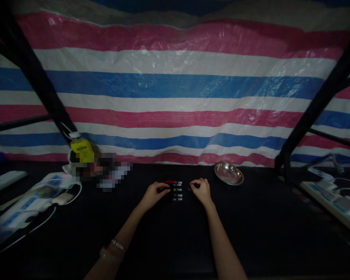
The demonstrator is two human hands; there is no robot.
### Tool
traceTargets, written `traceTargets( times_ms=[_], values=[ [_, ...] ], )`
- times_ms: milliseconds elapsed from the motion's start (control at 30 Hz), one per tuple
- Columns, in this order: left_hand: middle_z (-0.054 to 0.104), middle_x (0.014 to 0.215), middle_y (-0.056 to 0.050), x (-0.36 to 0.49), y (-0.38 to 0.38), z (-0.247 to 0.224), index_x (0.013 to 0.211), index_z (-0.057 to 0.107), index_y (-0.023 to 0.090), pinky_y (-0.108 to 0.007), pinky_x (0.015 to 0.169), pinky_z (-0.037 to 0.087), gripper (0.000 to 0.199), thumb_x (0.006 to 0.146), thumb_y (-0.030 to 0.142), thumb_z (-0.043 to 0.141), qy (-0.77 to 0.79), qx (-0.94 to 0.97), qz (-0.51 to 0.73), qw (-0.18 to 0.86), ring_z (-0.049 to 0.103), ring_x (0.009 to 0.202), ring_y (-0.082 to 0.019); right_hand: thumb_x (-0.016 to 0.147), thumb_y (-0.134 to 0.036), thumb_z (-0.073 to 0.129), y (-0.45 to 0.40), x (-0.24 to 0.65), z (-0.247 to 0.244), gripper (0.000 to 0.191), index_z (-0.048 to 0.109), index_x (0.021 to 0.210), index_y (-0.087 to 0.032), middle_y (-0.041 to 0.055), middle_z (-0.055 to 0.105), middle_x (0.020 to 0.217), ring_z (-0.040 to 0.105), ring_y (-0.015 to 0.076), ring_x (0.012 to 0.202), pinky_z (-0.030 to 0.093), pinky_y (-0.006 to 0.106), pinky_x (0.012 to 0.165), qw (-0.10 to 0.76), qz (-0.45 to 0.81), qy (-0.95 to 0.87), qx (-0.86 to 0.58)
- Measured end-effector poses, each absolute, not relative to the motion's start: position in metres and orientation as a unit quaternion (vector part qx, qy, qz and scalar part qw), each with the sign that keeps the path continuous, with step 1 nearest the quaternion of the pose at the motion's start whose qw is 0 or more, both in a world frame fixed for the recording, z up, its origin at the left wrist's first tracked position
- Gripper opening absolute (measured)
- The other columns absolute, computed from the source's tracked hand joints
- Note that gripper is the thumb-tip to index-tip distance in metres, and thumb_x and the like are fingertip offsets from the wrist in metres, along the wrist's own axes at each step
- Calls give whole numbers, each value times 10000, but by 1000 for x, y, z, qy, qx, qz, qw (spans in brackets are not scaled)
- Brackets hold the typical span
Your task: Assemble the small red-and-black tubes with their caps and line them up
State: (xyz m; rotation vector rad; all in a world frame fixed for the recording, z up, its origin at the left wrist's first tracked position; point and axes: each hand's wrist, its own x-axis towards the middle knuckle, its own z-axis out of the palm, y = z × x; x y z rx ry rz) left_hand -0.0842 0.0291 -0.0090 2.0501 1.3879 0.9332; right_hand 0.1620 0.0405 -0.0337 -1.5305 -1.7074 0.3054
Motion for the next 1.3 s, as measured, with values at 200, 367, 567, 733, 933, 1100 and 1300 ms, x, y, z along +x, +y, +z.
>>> traceTargets(
  times_ms=[200,367,567,733,933,1100,1300],
  values=[
    [687,871,-26,-86,28,-6,883,697,236,-298,764,412,215,747,373,603,501,772,317,229,578,802,-177,749,-384,519,41,162,-33,247,708,692,-235,19,652,680,558,172,656,330,391,872,428,137,-661,-601],
    [679,886,-28,-86,28,-3,848,699,230,-312,799,394,184,748,355,607,494,781,310,226,570,821,-181,764,-410,524,40,163,-32,267,704,670,-237,24,649,692,563,178,689,338,384,874,418,128,-673,-597],
    [675,863,-45,-87,29,-6,826,709,233,-321,767,401,182,740,354,603,485,775,329,236,570,812,-194,772,-439,539,36,160,-27,280,700,671,-232,36,632,740,552,187,746,374,361,817,410,109,-679,-600],
    [679,863,-45,-86,28,-6,818,709,230,-326,765,402,173,727,331,601,490,759,343,258,567,810,-201,726,-448,600,33,157,-24,229,715,755,-252,59,614,911,531,225,894,379,367,812,408,71,-684,-600],
    [678,849,-38,-86,28,-4,814,695,217,-321,758,402,147,729,284,595,496,754,344,259,563,787,-189,685,-517,631,30,155,-24,371,660,992,-312,76,507,1231,421,289,1156,309,460,899,342,81,-690,-633],
    [675,863,-47,-86,29,-4,821,688,200,-319,749,404,144,733,260,592,495,756,341,259,557,793,-189,697,-551,607,28,154,-21,446,626,1071,-308,83,501,1262,417,274,1187,270,463,942,302,111,-716,-620],
    [677,847,-35,-87,30,-5,802,694,213,-313,735,407,135,723,256,593,494,752,347,265,551,762,-181,691,-521,625,26,156,-18,447,616,1090,-320,67,499,1283,410,270,1204,268,451,956,287,127,-731,-606]
  ],
)
